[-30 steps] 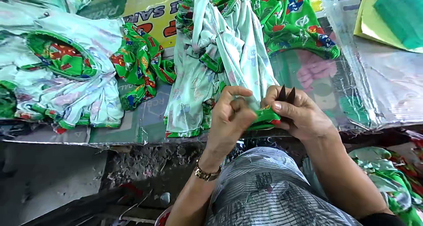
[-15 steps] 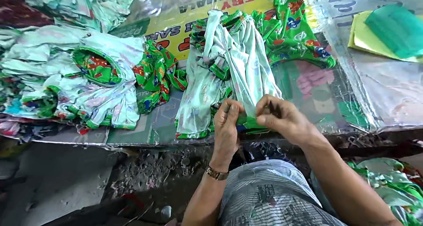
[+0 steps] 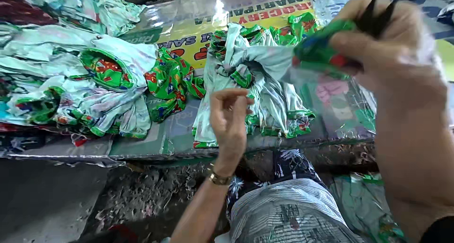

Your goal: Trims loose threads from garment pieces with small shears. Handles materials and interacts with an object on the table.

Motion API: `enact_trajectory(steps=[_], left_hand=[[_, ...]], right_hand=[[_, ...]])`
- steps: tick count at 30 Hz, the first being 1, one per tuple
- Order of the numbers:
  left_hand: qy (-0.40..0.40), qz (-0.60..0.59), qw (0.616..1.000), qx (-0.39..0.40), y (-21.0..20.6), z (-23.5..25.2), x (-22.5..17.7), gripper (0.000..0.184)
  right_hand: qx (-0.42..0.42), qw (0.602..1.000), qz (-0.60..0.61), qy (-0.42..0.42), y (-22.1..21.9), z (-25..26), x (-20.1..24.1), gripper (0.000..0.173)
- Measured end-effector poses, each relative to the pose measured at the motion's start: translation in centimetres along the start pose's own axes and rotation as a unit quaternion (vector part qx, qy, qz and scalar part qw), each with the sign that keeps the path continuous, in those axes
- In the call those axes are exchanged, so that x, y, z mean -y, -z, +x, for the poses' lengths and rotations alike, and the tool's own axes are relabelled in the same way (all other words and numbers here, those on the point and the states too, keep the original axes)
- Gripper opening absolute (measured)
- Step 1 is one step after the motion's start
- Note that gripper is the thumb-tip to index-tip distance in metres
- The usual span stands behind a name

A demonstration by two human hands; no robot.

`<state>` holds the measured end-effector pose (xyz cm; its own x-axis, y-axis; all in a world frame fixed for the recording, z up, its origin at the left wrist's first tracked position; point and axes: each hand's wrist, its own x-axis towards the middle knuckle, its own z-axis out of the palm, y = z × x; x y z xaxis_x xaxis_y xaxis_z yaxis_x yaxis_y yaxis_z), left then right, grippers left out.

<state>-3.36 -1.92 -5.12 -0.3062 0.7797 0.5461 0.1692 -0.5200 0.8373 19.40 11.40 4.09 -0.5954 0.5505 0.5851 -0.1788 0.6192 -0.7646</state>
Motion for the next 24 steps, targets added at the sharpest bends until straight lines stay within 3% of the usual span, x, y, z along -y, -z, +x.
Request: enact_trajectory(steps=[3, 5, 7, 11, 13, 15, 17, 19, 21, 22, 24], left_hand=[[-0.064, 0.209, 0.975, 0.047, 3.0, 6.1, -1.6, 0.023], [-0.081, 0.316, 0.944, 0.056, 3.7, 11.1, -0.1, 0.026], [-0.041, 0.383, 0.919, 0.08, 3.7, 14.5, 2.1, 0.032], [0.019, 0.491, 0.856, 0.158, 2.8, 17.8, 5.5, 0.063], [0.071, 0.509, 0.83, 0.218, 3.1, 19.7, 7.4, 0.042], [0.101, 0.498, 0.824, 0.251, 3.8, 21.9, 8.8, 0.027], [0.091, 0.476, 0.851, 0.201, 4.2, 23.9, 8.9, 0.029], [0.041, 0.455, 0.882, 0.114, 4.4, 25.0, 8.2, 0.034], [-0.06, 0.446, 0.889, 0.081, 4.2, 23.9, 6.8, 0.042], [-0.103, 0.454, 0.879, 0.102, 4.1, 22.4, 5.9, 0.044], [-0.127, 0.48, 0.835, 0.236, 4.0, 18.7, 4.8, 0.049]], right_hand=[[-0.03, 0.999, -0.038, 0.021, 1.6, 2.0, 0.0, 0.005], [-0.015, 0.997, -0.065, 0.037, 2.5, 2.7, -0.4, 0.005], [-0.006, 0.996, -0.073, 0.045, 3.3, 2.8, -0.9, 0.006], [0.047, 0.993, -0.101, 0.031, 4.9, 2.8, -2.5, 0.006], [0.058, 0.988, -0.145, -0.016, 5.1, 3.8, -3.1, 0.006], [0.024, 0.979, -0.182, -0.09, 5.1, 5.9, -3.3, 0.007], [-0.054, 0.979, -0.14, -0.141, 5.1, 8.8, -3.9, 0.006], [-0.19, 0.974, -0.055, -0.106, 4.6, 11.8, -5.1, 0.014], [-0.298, 0.954, -0.016, -0.018, 3.6, 14.4, -6.7, 0.029], [-0.31, 0.95, -0.031, 0.016, 3.0, 15.2, -7.5, 0.028], [-0.268, 0.959, -0.076, 0.049, 1.2, 16.2, -9.2, 0.02]])
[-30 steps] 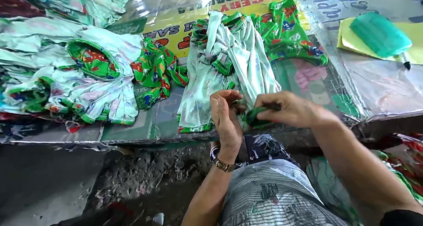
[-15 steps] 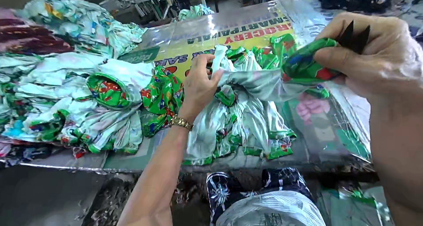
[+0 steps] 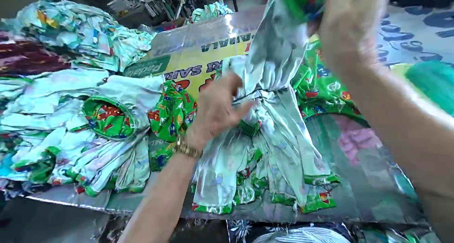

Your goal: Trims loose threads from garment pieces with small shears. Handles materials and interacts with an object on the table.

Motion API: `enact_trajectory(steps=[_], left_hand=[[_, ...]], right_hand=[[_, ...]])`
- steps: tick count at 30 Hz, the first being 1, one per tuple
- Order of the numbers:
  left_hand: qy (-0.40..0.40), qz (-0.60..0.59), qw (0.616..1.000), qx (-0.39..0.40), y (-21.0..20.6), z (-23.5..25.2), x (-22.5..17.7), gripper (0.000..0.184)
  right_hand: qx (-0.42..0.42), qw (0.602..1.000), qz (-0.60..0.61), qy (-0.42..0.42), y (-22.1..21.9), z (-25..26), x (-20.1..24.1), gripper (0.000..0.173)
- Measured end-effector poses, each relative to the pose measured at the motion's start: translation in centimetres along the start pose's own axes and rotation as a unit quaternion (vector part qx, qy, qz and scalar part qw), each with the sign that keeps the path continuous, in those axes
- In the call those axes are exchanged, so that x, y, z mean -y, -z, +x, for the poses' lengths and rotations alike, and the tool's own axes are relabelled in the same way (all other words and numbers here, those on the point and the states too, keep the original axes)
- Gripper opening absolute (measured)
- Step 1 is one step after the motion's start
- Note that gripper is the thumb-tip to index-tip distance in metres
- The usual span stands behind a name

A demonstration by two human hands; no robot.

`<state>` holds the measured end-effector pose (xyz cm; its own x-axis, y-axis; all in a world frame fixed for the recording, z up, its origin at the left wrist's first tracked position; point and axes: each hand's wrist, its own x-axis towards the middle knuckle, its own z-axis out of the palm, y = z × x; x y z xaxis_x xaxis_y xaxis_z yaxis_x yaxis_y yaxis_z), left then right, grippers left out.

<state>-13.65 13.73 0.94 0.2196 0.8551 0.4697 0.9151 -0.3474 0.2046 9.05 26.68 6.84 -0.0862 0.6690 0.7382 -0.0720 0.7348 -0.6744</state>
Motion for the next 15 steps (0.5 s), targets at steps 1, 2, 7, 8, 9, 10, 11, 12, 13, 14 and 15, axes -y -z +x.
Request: enact_trajectory(steps=[1, 2, 7, 8, 9, 10, 11, 12, 13, 14, 15], left_hand=[[-0.041, 0.031, 0.996, 0.067, -0.8, -1.1, -0.5, 0.053], [-0.081, 0.057, 0.989, 0.109, -2.0, -1.9, -0.2, 0.045], [0.001, -0.087, 0.996, 0.019, 1.1, -3.3, 0.5, 0.017], [0.012, -0.108, 0.993, -0.033, 2.5, -3.4, -0.2, 0.018], [0.008, -0.11, 0.991, -0.082, 3.6, -3.5, -1.0, 0.018], [-0.004, -0.1, 0.988, -0.119, 4.5, -3.6, -2.1, 0.018], [-0.019, -0.085, 0.986, -0.14, 5.1, -3.8, -3.4, 0.019], [-0.04, -0.08, 0.984, -0.155, 5.2, -4.2, -4.7, 0.02], [-0.063, -0.088, 0.981, -0.161, 4.7, -5.0, -5.9, 0.021], [-0.086, -0.101, 0.978, -0.16, 3.7, -6.1, -7.0, 0.02], [-0.11, -0.113, 0.976, -0.15, 2.4, -7.5, -8.2, 0.018]], right_hand=[[0.042, 0.999, -0.02, 0.008, -1.1, -0.4, -0.5, 0.02], [0.088, 0.995, -0.038, 0.001, -2.0, -0.9, -1.0, 0.024], [0.237, 0.967, -0.088, -0.018, -4.5, -2.2, -3.7, 0.017], [0.244, 0.964, -0.102, -0.014, -4.4, -2.2, -3.7, 0.018], [0.247, 0.962, -0.113, -0.007, -4.2, -2.2, -3.7, 0.018], [0.249, 0.961, -0.121, 0.003, -4.0, -2.4, -3.6, 0.019], [0.254, 0.958, -0.13, 0.01, -3.7, -2.8, -3.3, 0.019], [0.268, 0.954, -0.137, 0.015, -3.3, -3.4, -3.0, 0.02], [0.292, 0.945, -0.144, 0.022, -2.8, -4.2, -2.7, 0.02], [0.324, 0.933, -0.153, 0.033, -2.3, -5.0, -2.5, 0.02], [0.355, 0.92, -0.162, 0.042, -1.8, -6.0, -2.4, 0.02]])
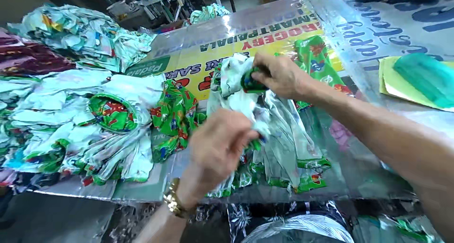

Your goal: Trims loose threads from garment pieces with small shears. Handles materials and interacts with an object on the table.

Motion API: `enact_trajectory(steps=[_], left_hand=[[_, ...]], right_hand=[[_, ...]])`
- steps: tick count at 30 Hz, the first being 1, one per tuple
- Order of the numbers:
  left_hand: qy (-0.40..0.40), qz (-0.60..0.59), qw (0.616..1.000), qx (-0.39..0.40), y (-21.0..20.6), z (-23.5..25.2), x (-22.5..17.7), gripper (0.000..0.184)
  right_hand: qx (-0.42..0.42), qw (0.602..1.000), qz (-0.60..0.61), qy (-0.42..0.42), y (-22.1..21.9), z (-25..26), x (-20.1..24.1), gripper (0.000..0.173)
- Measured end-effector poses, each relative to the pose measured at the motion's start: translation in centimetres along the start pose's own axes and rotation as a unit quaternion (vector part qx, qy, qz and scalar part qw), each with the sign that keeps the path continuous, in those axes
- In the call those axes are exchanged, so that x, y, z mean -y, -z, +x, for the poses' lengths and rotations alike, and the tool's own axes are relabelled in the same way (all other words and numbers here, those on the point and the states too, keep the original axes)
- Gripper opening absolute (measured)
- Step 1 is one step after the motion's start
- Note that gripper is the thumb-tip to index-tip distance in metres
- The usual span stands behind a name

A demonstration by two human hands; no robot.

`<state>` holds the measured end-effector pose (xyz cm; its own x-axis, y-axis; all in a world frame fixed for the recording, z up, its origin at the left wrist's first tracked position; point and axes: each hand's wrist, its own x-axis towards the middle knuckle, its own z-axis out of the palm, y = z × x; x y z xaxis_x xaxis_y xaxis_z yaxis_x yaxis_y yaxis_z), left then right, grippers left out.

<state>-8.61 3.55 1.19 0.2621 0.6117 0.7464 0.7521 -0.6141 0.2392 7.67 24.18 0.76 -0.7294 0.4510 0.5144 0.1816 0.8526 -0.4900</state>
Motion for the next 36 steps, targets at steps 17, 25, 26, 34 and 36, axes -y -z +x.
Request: enact_trajectory(steps=[17, 25, 26, 34, 36], left_hand=[[0.127, 0.198, 0.967, -0.097, -1.6, -16.2, -3.9, 0.007], [0.227, 0.218, 0.942, 0.115, -3.0, -13.8, -3.2, 0.044], [0.217, 0.231, 0.939, 0.133, -3.3, -13.5, -2.8, 0.036], [0.162, 0.165, 0.952, 0.2, 0.3, -13.0, 0.5, 0.023], [0.158, 0.165, 0.952, 0.203, 0.1, -12.8, 0.7, 0.022]], right_hand=[[-0.031, 0.993, -0.094, -0.064, -1.7, -19.0, 7.2, 0.02], [-0.044, 0.981, -0.142, -0.125, -4.8, -14.1, 9.2, 0.055], [-0.011, 0.976, -0.179, -0.126, -5.5, -13.5, 9.3, 0.059], [-0.012, 0.981, -0.148, -0.125, -4.9, -14.1, 7.8, 0.018], [-0.01, 0.977, -0.157, -0.144, -4.0, -12.3, 7.7, 0.042]])
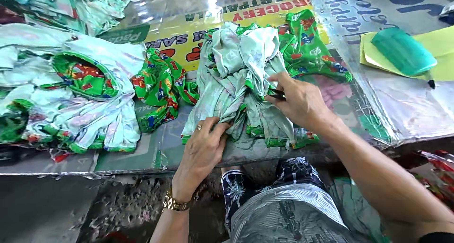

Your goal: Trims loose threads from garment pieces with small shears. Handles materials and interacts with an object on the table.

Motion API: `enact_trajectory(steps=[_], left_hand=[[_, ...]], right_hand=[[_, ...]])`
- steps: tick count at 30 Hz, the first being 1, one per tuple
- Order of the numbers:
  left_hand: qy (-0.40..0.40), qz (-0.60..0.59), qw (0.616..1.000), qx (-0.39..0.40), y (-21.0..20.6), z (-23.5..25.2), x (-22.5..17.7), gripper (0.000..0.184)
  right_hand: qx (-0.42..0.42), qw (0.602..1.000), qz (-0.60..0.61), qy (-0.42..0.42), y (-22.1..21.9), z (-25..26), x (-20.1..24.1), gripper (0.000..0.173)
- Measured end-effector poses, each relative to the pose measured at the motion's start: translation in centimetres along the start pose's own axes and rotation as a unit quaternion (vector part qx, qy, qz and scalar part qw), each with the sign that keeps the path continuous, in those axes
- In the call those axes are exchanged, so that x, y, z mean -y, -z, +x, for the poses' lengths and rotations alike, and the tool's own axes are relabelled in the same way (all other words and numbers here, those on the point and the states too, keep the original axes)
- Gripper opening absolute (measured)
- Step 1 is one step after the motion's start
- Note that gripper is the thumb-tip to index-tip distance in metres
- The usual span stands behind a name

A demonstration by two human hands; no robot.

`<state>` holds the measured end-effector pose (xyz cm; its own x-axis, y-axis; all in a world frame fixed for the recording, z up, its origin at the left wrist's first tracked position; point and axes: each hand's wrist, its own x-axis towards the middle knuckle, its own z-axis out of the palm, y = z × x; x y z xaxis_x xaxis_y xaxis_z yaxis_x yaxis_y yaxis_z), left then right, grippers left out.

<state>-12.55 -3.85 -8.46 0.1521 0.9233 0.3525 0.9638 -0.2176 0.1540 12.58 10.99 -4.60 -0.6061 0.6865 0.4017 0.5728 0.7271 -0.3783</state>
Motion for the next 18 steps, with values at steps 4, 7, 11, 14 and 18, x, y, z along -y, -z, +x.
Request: enact_trajectory(steps=[4, 7, 11, 14, 18], left_hand=[[0.037, 0.008, 0.999, -0.029, -1.2, -0.2, -1.1, 0.023], [0.077, -0.02, 0.994, -0.071, -2.1, -0.8, -1.4, 0.024], [0.08, -0.027, 0.992, -0.098, -2.7, -1.3, -1.6, 0.024], [0.078, -0.047, 0.99, -0.103, -2.3, -1.5, -1.2, 0.021], [0.075, -0.06, 0.99, -0.102, -1.5, -1.7, -0.7, 0.021]], right_hand=[[0.161, 0.98, -0.106, 0.045, -0.2, 4.6, -1.2, 0.038], [0.212, 0.975, 0.024, 0.061, 1.6, 9.1, -2.7, 0.018], [0.034, 0.987, 0.156, -0.025, 4.7, 14.2, -2.3, 0.035], [-0.01, 0.997, 0.074, -0.018, 5.6, 14.6, -1.2, 0.044], [0.164, 0.964, 0.098, 0.187, 1.4, 5.8, 1.6, 0.028]])
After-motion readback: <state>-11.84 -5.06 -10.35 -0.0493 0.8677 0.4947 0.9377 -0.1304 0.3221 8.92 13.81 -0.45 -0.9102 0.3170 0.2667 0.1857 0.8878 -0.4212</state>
